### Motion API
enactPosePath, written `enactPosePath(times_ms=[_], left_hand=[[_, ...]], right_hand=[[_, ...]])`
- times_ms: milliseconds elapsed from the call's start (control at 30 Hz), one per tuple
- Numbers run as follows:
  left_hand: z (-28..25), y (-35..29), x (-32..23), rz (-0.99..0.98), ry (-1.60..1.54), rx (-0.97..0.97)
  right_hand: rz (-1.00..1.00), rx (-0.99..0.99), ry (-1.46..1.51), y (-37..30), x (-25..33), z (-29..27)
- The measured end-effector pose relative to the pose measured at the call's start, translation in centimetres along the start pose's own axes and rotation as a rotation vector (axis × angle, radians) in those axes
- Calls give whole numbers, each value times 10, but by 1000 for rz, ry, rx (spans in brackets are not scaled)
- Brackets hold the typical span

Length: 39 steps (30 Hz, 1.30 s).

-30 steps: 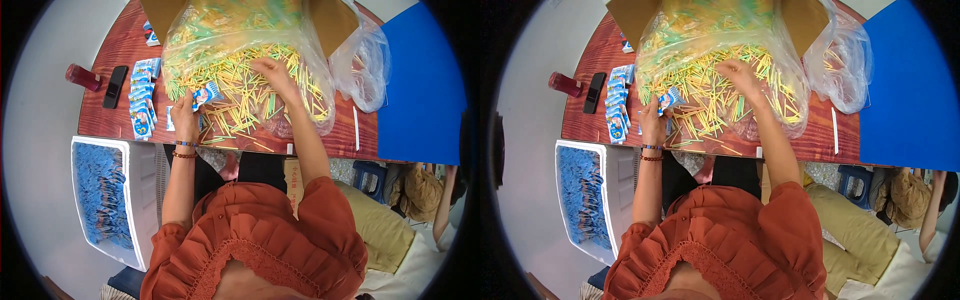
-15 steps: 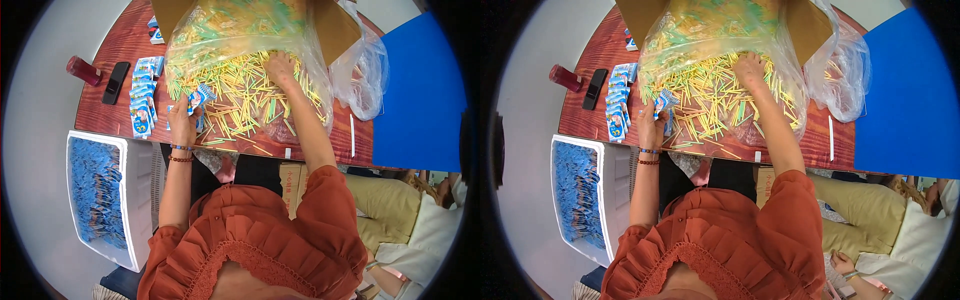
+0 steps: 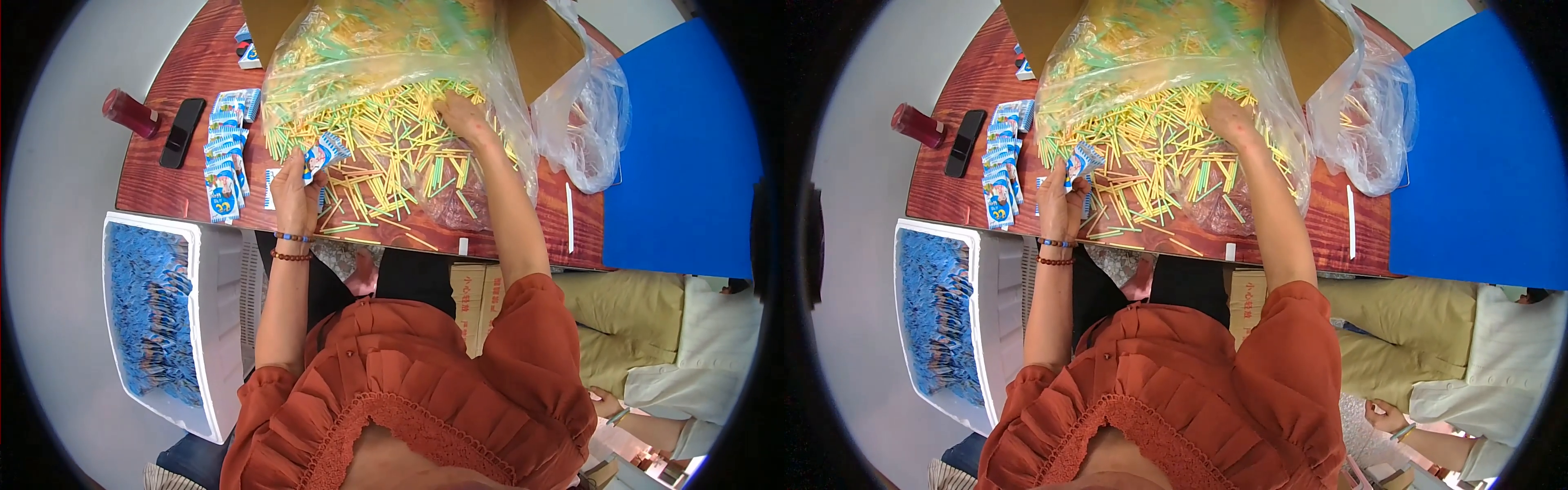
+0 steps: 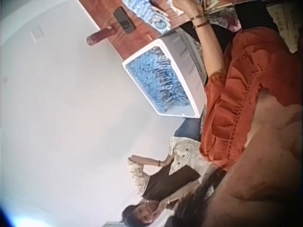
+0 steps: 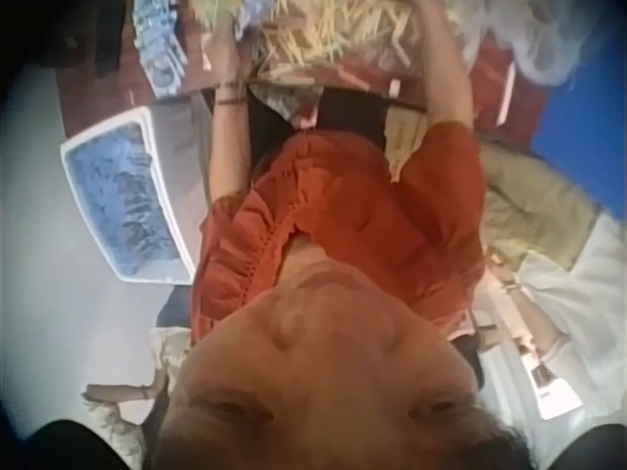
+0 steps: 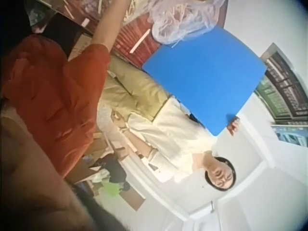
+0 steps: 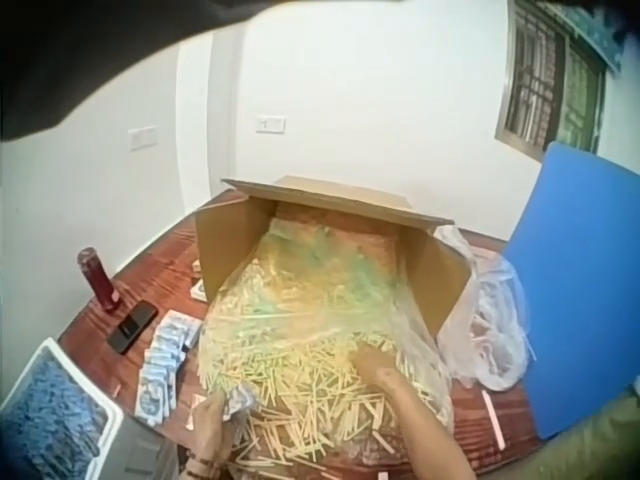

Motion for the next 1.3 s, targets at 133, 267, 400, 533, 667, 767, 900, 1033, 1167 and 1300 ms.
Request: enactPosePath(times_ms=[133, 267, 400, 533, 667, 767, 900, 1033, 1167, 1300], left_hand=[[-4, -3, -2, -1, 2, 16], [-1, -5, -3, -15, -29, 24], [1, -1, -1, -21, -26, 27], [-7, -6, -3, -32, -29, 6], [-1, -7, 4, -47, -17, -12], [3, -8, 5, -61, 21, 25], [-3, -9, 0, -38, 4, -13], [8, -15, 7, -56, 1, -3], [10, -15, 11, -90, 7, -10], [10, -9, 22, -57, -54, 27]], right_hand=[[-39, 112, -236, -15, 64, -17], [56, 200, -114, 16, 26, 24], [-123, 6, 434, 20, -18, 27], [44, 208, 1120, -27, 15, 12], [-28, 94, 1518, -40, 11, 5], [-69, 54, 1595, -48, 17, 5], [-11, -140, 1315, -72, 48, 0], [-107, -332, 788, -73, 38, 12], [-62, -363, 1070, -75, 39, 6], [-189, -364, 1612, -101, 90, -40]])
Point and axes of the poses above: each hand's wrist, its own y-axis towards the middle knuckle, its own z-axis out of the palm, x = y × z, the point moved 9 cm from there along y, towards the middle knuckle, and after that the axes turned 7 degrees about -y, right-handed, at the moved point
